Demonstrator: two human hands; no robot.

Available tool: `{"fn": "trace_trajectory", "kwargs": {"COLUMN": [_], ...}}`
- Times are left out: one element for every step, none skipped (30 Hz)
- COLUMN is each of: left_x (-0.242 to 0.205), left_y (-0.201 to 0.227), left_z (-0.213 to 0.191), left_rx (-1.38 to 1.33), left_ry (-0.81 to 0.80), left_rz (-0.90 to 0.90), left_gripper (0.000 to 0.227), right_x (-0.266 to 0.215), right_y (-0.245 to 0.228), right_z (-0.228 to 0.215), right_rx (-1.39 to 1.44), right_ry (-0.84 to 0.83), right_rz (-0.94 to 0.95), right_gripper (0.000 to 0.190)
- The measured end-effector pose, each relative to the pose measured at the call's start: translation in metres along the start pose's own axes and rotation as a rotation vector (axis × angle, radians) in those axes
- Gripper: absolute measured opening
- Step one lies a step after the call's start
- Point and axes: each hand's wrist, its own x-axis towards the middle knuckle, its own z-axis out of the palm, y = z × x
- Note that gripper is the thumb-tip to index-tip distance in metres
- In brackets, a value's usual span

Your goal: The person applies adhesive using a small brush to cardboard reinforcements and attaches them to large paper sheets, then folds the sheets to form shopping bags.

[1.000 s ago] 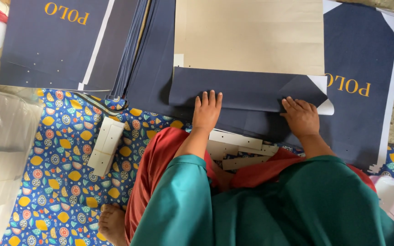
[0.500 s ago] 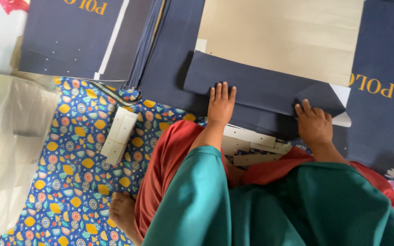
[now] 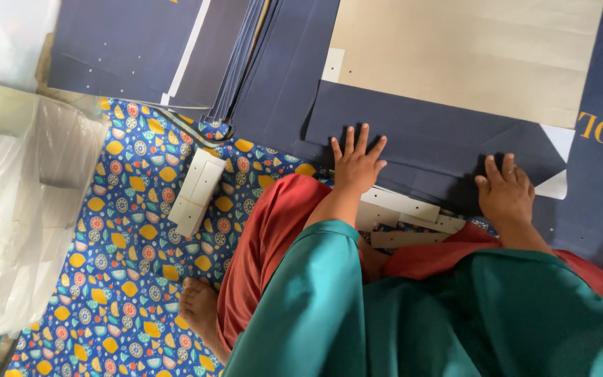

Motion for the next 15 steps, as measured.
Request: {"fn": "trace_trajectory", "kwargs": {"left_x": [-0.001, 0.001, 0.002, 0.005, 0.008, 0.010, 0.011, 0.013, 0.015, 0.014, 0.012, 0.010, 0.010, 0.008, 0.007], "left_y": [-0.001, -0.002, -0.003, -0.005, -0.007, -0.006, -0.008, -0.009, -0.010, -0.011, -0.011, -0.012, -0.012, -0.012, -0.011], "left_z": [0.006, 0.010, 0.013, 0.012, 0.010, 0.010, 0.010, 0.011, 0.012, 0.006, -0.001, -0.006, -0.015, -0.022, -0.030], "left_rx": [0.001, -0.032, -0.065, -0.063, -0.094, -0.127, -0.126, -0.139, -0.151, -0.150, -0.118, -0.086, -0.086, -0.112, -0.137], "left_ry": [-0.004, 0.027, 0.059, 0.061, 0.043, 0.020, 0.020, 0.041, 0.061, 0.061, 0.053, 0.045, 0.043, -0.014, -0.071], "left_rz": [-0.006, -0.030, -0.053, -0.056, -0.108, -0.156, -0.155, -0.192, -0.229, -0.224, -0.261, -0.299, -0.294, -0.309, -0.324], "left_gripper": [0.057, 0.056, 0.056, 0.056, 0.055, 0.055, 0.055, 0.059, 0.064, 0.064, 0.071, 0.077, 0.077, 0.080, 0.082], "right_x": [-0.003, -0.003, -0.003, -0.003, -0.003, -0.005, -0.004, -0.005, -0.006, -0.006, -0.007, -0.008, -0.006, -0.005, -0.004], "right_y": [-0.002, -0.004, -0.007, -0.009, -0.011, -0.010, -0.013, -0.014, -0.015, -0.015, -0.015, -0.015, -0.014, -0.011, -0.009], "right_z": [0.002, 0.002, 0.002, 0.004, 0.006, 0.008, 0.006, 0.004, 0.003, 0.003, 0.003, 0.003, 0.006, 0.009, 0.011], "right_rx": [0.000, 0.020, 0.039, 0.040, 0.054, 0.068, 0.068, 0.073, 0.078, 0.080, 0.098, 0.115, 0.116, 0.110, 0.104], "right_ry": [-0.007, -0.013, -0.020, -0.019, -0.022, -0.025, -0.025, -0.053, -0.082, -0.080, -0.070, -0.062, -0.061, -0.025, 0.012], "right_rz": [-0.004, 0.012, 0.028, 0.024, 0.031, 0.043, 0.045, 0.070, 0.095, 0.099, 0.094, 0.090, 0.094, 0.077, 0.060], "right_gripper": [0.060, 0.061, 0.062, 0.062, 0.062, 0.062, 0.062, 0.063, 0.064, 0.064, 0.063, 0.063, 0.063, 0.064, 0.064]}}
